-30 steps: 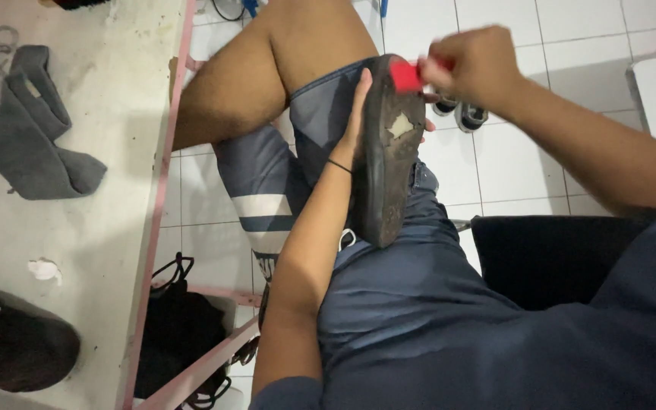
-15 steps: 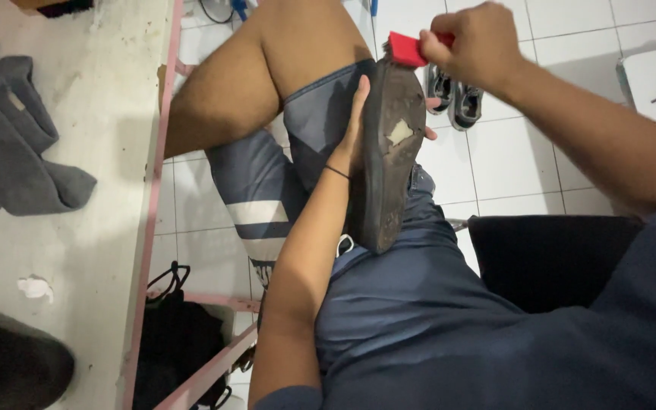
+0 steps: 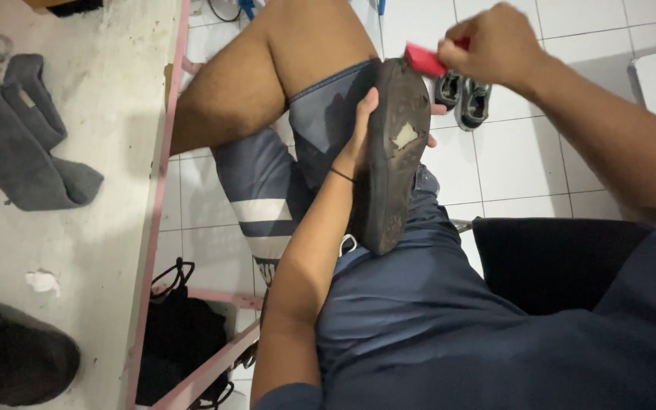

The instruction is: The person uses a brush to scrub the bottom surface of a shoe sole while holding the shoe in their lap.

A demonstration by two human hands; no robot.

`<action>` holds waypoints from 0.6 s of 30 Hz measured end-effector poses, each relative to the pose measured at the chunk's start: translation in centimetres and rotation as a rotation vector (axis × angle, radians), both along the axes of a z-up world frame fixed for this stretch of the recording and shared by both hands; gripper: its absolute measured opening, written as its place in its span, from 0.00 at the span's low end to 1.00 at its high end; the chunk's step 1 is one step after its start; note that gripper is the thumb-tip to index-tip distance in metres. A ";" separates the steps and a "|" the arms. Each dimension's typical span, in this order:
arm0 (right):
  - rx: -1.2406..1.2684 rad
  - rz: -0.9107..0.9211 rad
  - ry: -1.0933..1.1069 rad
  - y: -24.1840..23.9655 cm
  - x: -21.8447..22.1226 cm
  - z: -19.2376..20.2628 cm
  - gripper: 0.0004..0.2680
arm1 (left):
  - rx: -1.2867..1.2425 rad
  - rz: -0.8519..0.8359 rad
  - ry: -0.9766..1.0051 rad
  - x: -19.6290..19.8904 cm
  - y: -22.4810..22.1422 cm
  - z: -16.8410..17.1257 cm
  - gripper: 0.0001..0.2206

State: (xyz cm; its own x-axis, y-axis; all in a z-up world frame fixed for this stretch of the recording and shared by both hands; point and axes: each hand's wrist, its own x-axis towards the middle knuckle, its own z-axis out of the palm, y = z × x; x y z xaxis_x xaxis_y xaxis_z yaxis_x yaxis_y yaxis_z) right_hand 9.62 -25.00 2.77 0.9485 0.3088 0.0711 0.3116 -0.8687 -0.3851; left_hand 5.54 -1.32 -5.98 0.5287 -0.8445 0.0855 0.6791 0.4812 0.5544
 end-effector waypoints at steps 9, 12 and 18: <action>-0.112 0.004 -0.174 -0.5 0.9 -0.7 0.18 | 0.023 -0.023 -0.035 0.0 -0.1 0.2 0.45; 0.192 0.030 0.009 2.1 -2.0 1.3 0.15 | -0.018 0.083 -0.003 -0.1 -0.5 -1.0 0.37; -0.259 -0.047 -0.335 -1.0 0.4 -1.3 0.13 | -0.047 0.015 0.020 0.2 -0.1 -1.1 0.39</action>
